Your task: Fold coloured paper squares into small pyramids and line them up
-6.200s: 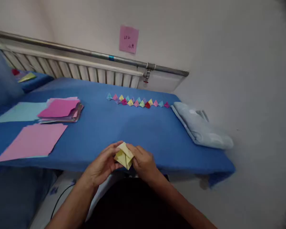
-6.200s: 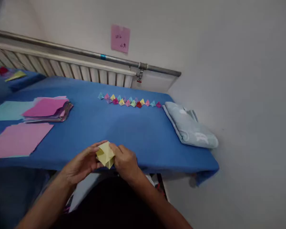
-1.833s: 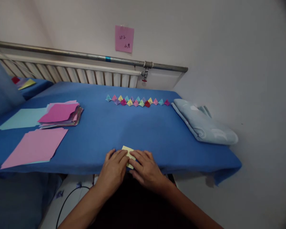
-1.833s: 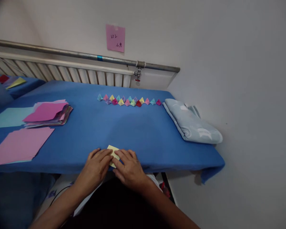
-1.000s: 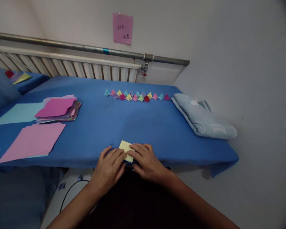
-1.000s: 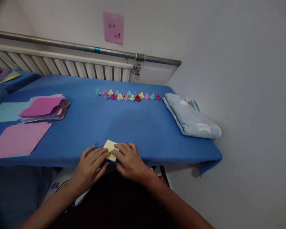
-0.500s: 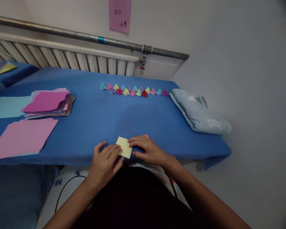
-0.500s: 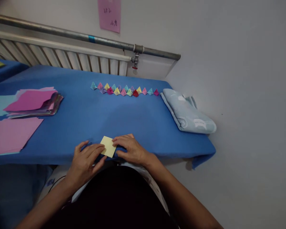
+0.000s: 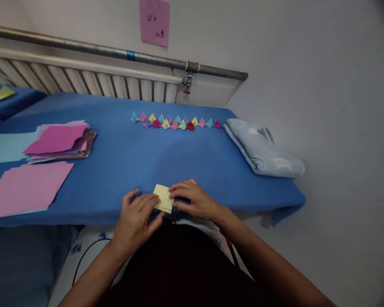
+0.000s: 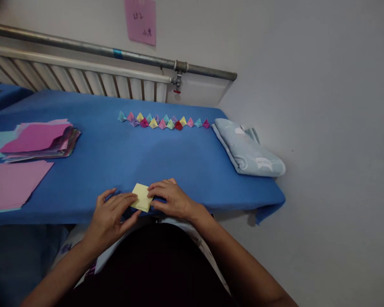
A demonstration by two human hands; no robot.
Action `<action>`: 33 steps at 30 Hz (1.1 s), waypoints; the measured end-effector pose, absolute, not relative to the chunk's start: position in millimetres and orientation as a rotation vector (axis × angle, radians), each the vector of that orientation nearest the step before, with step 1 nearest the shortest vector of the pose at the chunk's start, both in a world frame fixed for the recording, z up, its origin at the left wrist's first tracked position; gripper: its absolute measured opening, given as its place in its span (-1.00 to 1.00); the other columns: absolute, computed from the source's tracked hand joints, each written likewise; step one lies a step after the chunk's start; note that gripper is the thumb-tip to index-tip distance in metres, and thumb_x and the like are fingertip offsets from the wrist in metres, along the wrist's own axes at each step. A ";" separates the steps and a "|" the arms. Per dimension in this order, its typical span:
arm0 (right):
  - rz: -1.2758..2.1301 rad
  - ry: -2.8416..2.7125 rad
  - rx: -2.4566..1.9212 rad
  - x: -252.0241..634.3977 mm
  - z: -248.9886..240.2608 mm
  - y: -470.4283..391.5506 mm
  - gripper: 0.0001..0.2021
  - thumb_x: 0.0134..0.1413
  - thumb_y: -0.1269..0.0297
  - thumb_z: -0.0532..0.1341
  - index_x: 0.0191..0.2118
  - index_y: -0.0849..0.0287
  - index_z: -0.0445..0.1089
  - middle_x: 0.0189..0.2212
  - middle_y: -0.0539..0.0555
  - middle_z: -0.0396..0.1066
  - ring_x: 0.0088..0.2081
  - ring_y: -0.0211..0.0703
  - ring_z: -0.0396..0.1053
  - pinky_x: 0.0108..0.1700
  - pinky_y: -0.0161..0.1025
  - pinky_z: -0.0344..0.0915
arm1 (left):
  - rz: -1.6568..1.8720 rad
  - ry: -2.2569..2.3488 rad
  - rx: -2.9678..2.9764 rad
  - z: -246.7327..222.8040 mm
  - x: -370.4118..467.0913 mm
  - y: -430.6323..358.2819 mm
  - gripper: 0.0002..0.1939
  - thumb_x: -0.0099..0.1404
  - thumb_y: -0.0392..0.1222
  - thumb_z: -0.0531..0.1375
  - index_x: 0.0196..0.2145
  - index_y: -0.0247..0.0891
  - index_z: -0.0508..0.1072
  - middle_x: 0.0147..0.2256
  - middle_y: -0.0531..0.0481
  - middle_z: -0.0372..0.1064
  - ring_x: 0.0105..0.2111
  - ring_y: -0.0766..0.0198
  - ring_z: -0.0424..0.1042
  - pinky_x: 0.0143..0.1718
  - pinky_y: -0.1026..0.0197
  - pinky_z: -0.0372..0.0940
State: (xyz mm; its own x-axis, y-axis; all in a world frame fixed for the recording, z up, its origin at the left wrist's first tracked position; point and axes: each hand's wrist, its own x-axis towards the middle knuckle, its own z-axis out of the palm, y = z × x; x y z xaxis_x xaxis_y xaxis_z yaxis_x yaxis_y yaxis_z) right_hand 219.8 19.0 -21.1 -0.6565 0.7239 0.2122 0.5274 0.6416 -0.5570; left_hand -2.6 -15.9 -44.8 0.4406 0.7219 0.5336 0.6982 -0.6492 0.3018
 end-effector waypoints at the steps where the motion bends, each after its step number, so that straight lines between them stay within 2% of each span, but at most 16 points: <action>1: 0.633 -2.438 -0.998 219.2 -21.9 19.3 -0.85 0.13 0.35 0.20 -0.15 0.11 0.40 -0.08 0.03 0.43 -0.03 -0.21 0.33 0.01 -0.16 0.06 | 1.008 1.298 2.633 -44.8 -2.7 -15.5 -0.80 0.26 -0.20 0.17 -0.14 -0.21 0.39 -0.18 -0.02 0.51 -0.19 0.19 0.48 0.07 -0.05 0.06; 10: 0.622 -2.375 -1.006 216.6 -24.8 20.7 -0.86 0.19 0.36 0.15 -0.16 0.11 0.41 -0.13 0.03 0.46 -0.06 -0.24 0.36 -0.01 -0.18 0.08 | 1.026 1.311 2.619 -45.5 -3.0 -13.5 -0.84 0.30 -0.22 0.13 -0.15 -0.19 0.40 -0.19 0.00 0.51 -0.20 0.22 0.48 0.06 -0.04 0.10; 14: 0.610 -2.367 -1.060 214.9 -24.9 21.0 -0.86 0.21 0.37 0.12 -0.18 0.10 0.41 -0.15 0.03 0.47 -0.09 -0.22 0.36 -0.03 -0.16 0.08 | 1.058 1.332 2.636 -48.9 -3.3 -11.4 -0.84 0.32 -0.29 0.10 -0.14 -0.21 0.39 -0.18 -0.02 0.51 -0.19 0.23 0.48 0.03 -0.01 0.14; 19: 0.615 -2.402 -1.043 216.6 -25.6 20.7 -0.78 0.09 0.39 0.21 -0.11 0.09 0.35 -0.06 0.03 0.41 -0.02 -0.20 0.32 0.01 -0.16 0.06 | 1.095 1.369 2.674 -51.7 -3.9 -9.5 -0.85 0.34 -0.31 0.06 -0.17 -0.24 0.40 -0.13 -0.10 0.48 -0.11 0.17 0.45 0.00 0.01 0.18; 23: 0.573 -2.409 -1.066 217.6 -26.6 21.4 -0.78 0.10 0.47 0.17 -0.13 0.10 0.37 -0.07 0.05 0.41 -0.04 -0.19 0.33 -0.01 -0.15 0.09 | 1.124 1.362 2.675 -54.5 -4.3 -10.4 -0.86 0.33 -0.33 0.07 -0.20 -0.25 0.40 -0.15 -0.09 0.48 -0.12 0.19 0.45 0.02 0.02 0.19; 33: 0.559 -2.406 -1.011 217.5 -22.3 28.1 -0.84 0.15 0.39 0.14 -0.15 0.13 0.39 -0.12 0.08 0.44 -0.09 -0.16 0.34 -0.03 -0.13 0.17 | 1.203 1.428 2.591 -57.0 -0.2 -10.6 -0.90 0.33 -0.36 0.08 -0.21 -0.28 0.36 -0.18 -0.13 0.48 -0.15 0.19 0.44 -0.02 0.01 0.25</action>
